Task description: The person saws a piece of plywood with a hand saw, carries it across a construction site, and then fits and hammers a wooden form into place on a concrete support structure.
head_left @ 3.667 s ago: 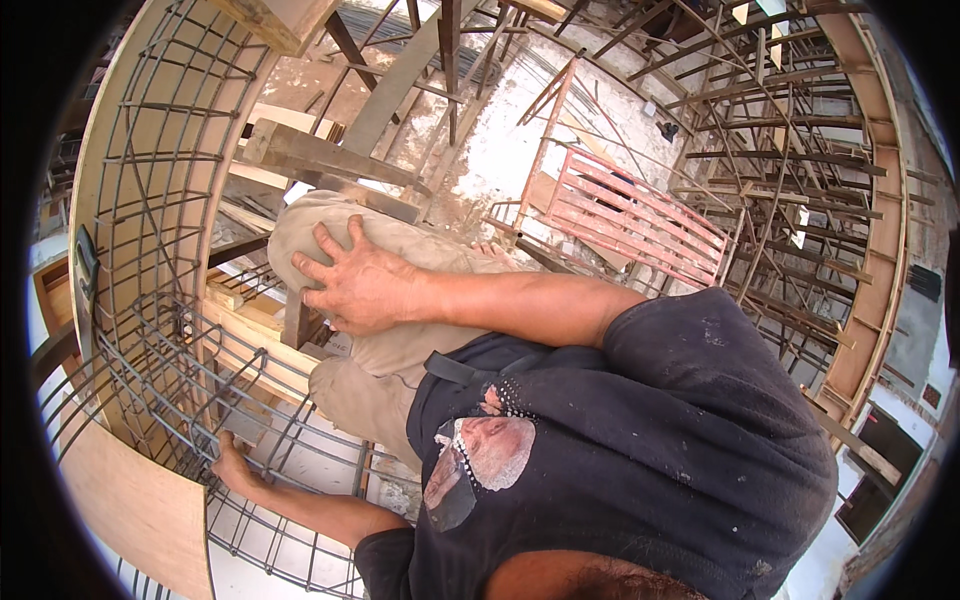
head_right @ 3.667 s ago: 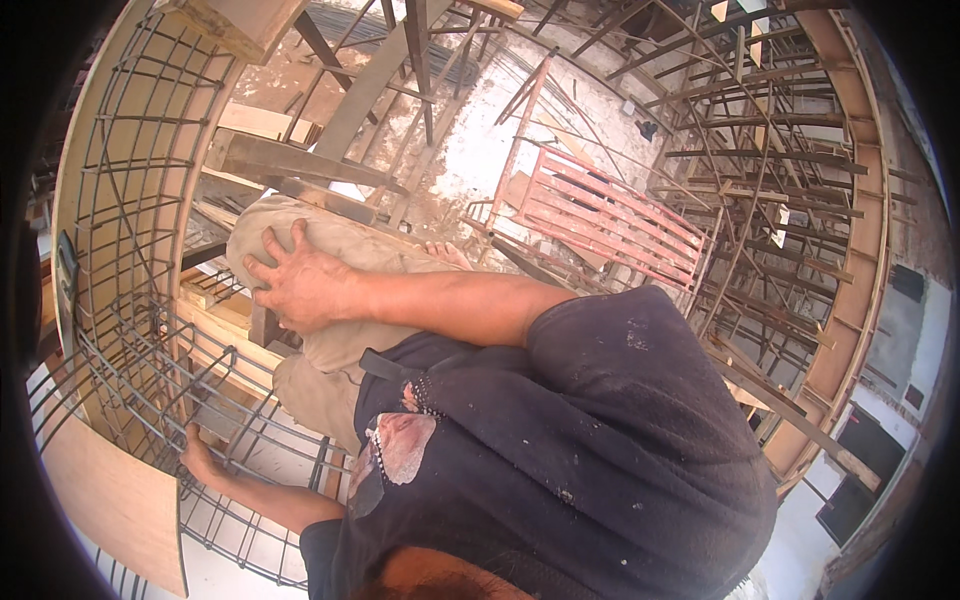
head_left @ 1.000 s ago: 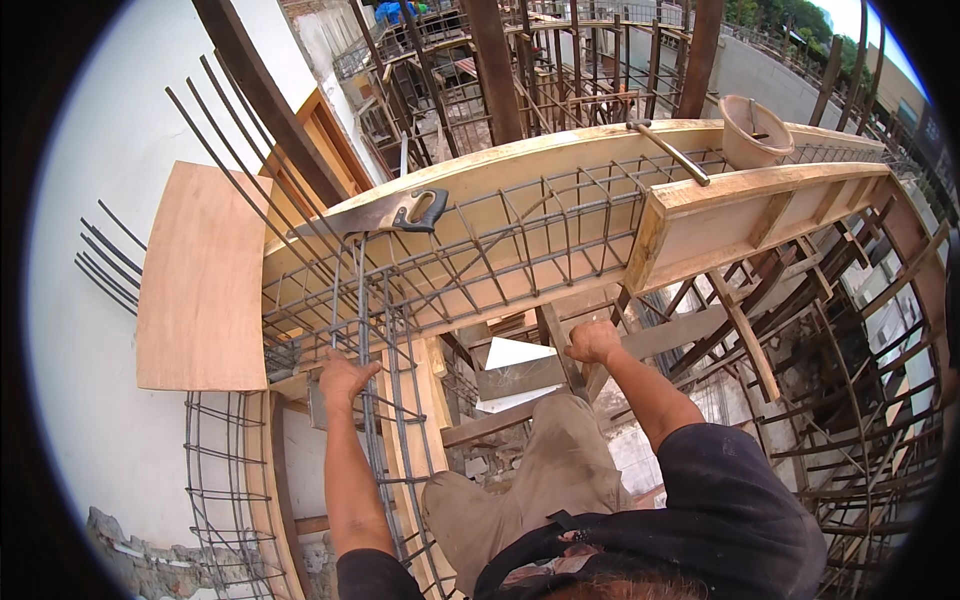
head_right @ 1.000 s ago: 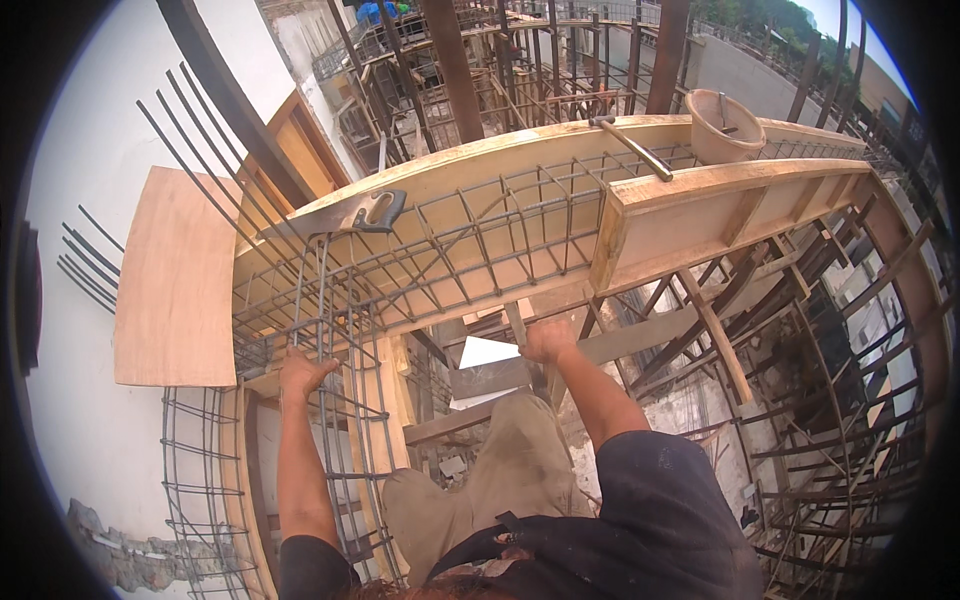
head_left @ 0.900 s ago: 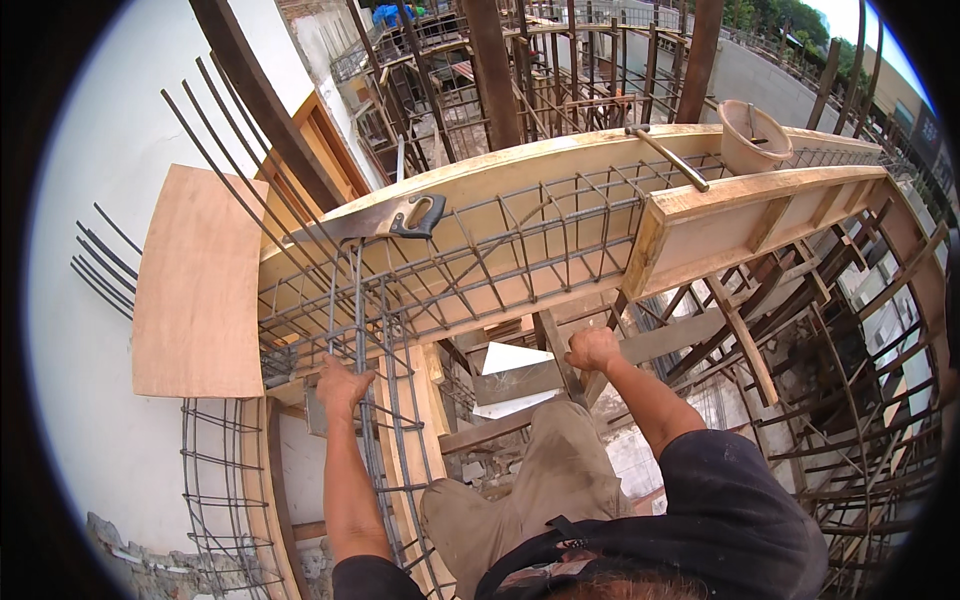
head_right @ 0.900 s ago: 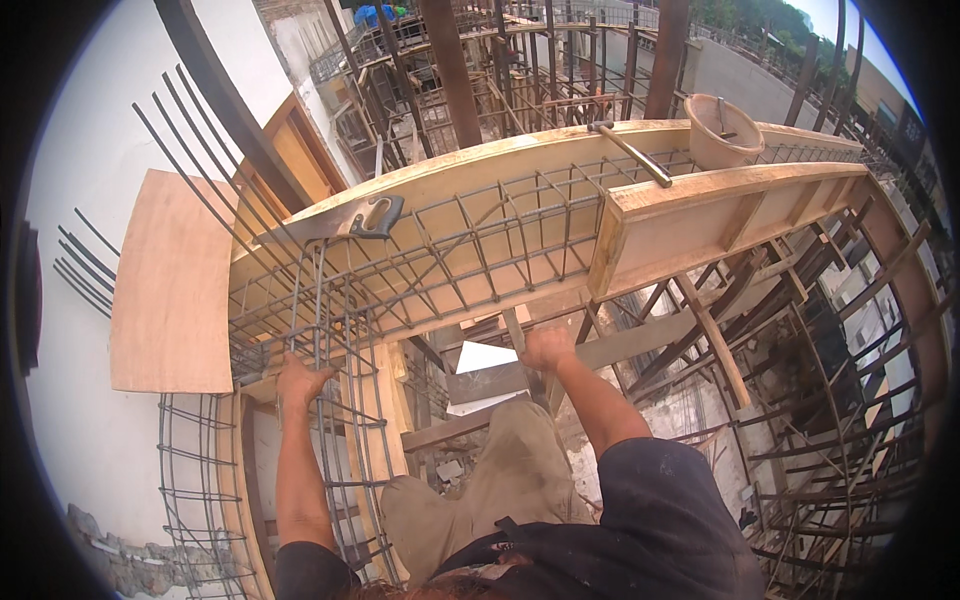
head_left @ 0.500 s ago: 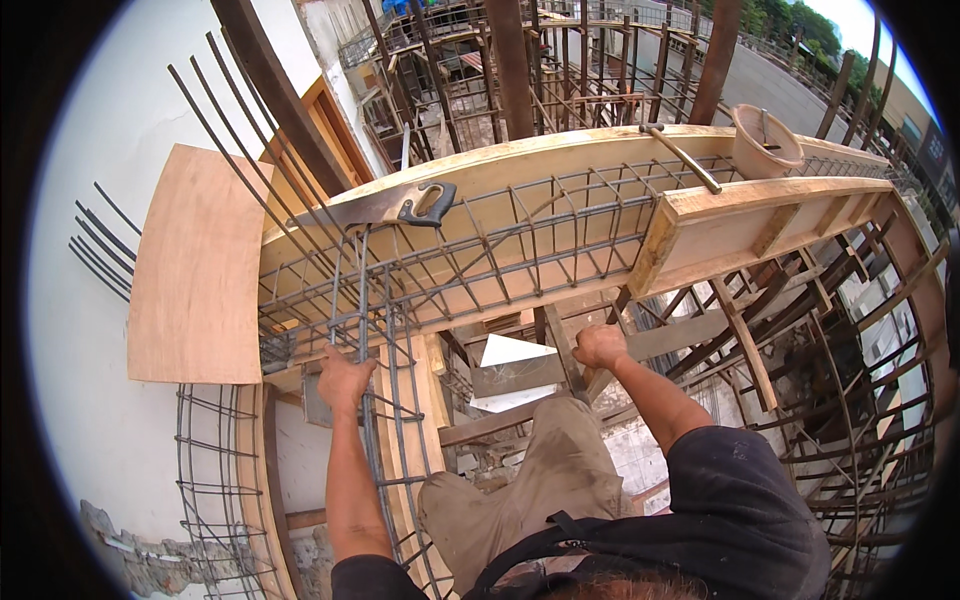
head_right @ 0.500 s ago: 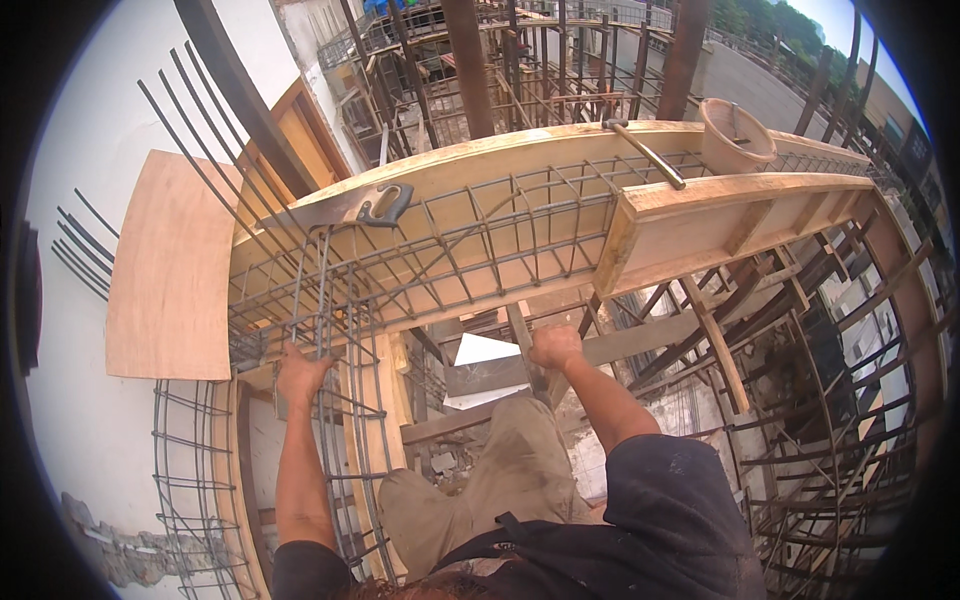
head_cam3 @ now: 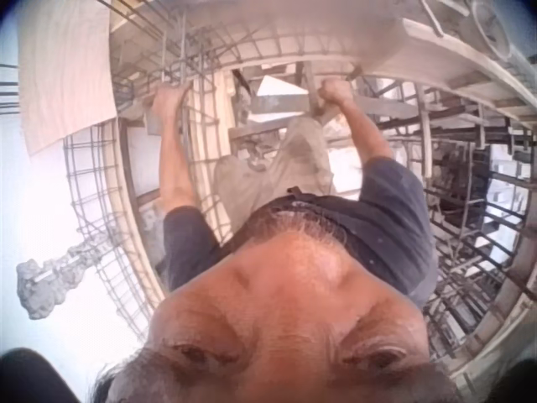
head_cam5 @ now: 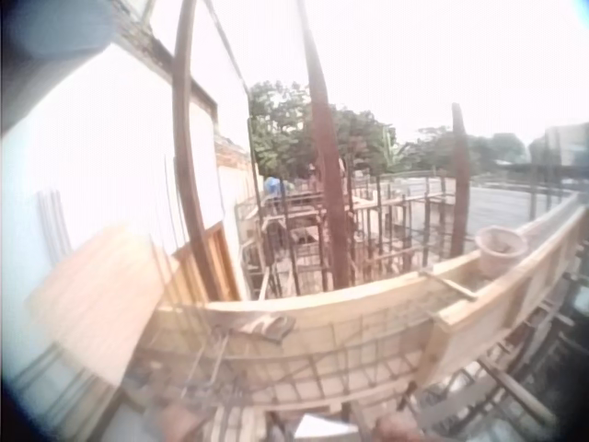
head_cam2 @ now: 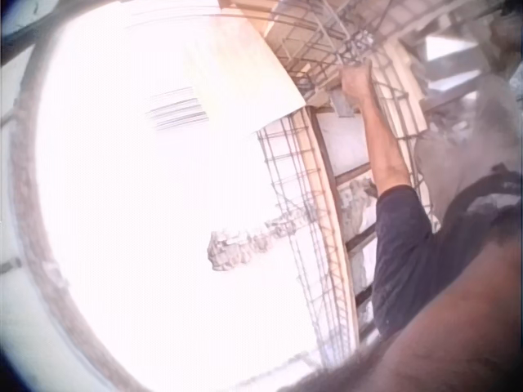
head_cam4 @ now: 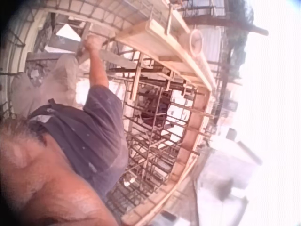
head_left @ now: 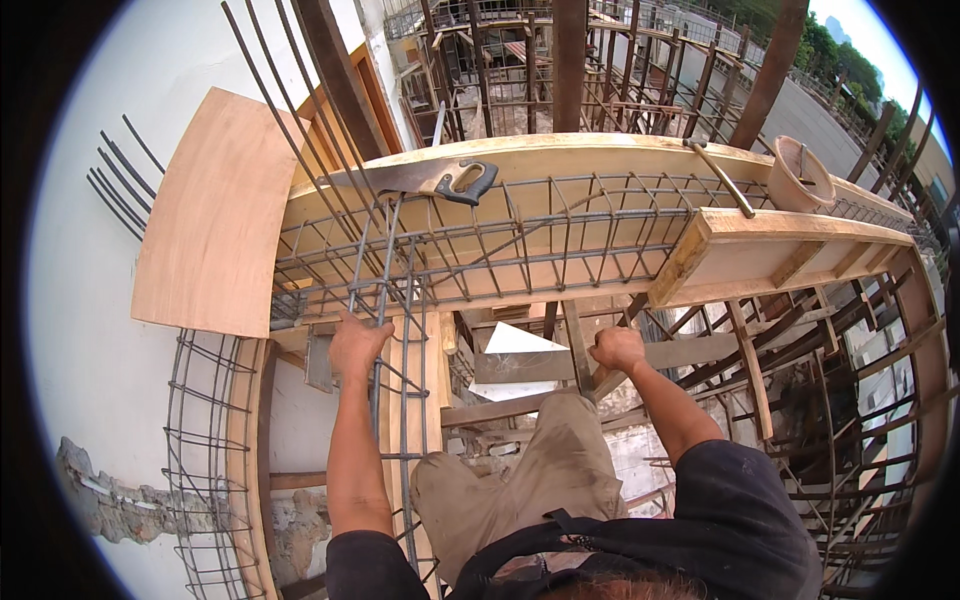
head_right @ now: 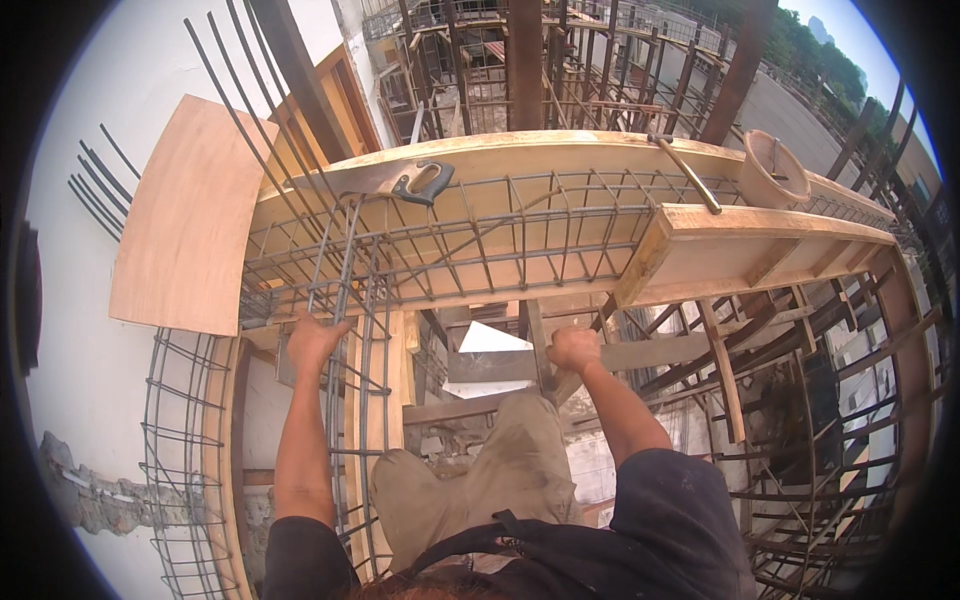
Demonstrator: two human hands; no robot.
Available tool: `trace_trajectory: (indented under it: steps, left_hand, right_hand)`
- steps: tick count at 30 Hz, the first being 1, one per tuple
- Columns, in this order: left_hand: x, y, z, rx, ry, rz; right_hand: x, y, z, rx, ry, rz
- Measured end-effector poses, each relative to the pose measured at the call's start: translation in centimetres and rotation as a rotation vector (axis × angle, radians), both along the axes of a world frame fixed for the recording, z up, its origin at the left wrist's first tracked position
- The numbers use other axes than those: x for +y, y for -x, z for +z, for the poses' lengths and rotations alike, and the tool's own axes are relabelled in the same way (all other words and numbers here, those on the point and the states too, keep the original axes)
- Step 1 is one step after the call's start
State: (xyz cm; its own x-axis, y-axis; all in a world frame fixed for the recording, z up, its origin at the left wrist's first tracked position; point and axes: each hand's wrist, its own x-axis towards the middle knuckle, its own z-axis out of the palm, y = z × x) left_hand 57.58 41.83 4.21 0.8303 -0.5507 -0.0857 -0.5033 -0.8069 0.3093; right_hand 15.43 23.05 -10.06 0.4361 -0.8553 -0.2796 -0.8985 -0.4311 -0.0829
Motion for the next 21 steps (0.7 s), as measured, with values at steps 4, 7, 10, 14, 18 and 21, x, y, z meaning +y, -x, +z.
trace_trajectory:
  steps: [4,7,10,14,18,21]
  left_hand:
    - [0.3,-0.3,0.6,-0.031,-0.018,-0.015]
    - [0.0,-0.7,-0.7,-0.084,0.002,-0.052]
    - [-1.3,0.6,0.1,-0.064,-0.046,-0.088]
    - [-0.4,0.5,0.8,-0.066,-0.091,-0.070]
    - [-0.3,-0.5,-1.1,-0.146,-0.128,-0.093]
    - [-0.2,-0.9,-2.1,-0.150,-0.052,-0.168]
  right_hand:
    - [0.5,-0.9,0.5,-0.046,0.014,0.007]
    - [0.2,-0.7,0.4,-0.058,0.013,0.006]
    - [-0.2,0.5,0.4,-0.030,0.007,-0.029]
    - [0.1,-0.7,1.7,0.000,-0.057,-0.039]
    - [0.0,-0.2,1.7,-0.034,-0.065,-0.049]
    - [0.3,-0.3,1.5,-0.049,-0.046,-0.049]
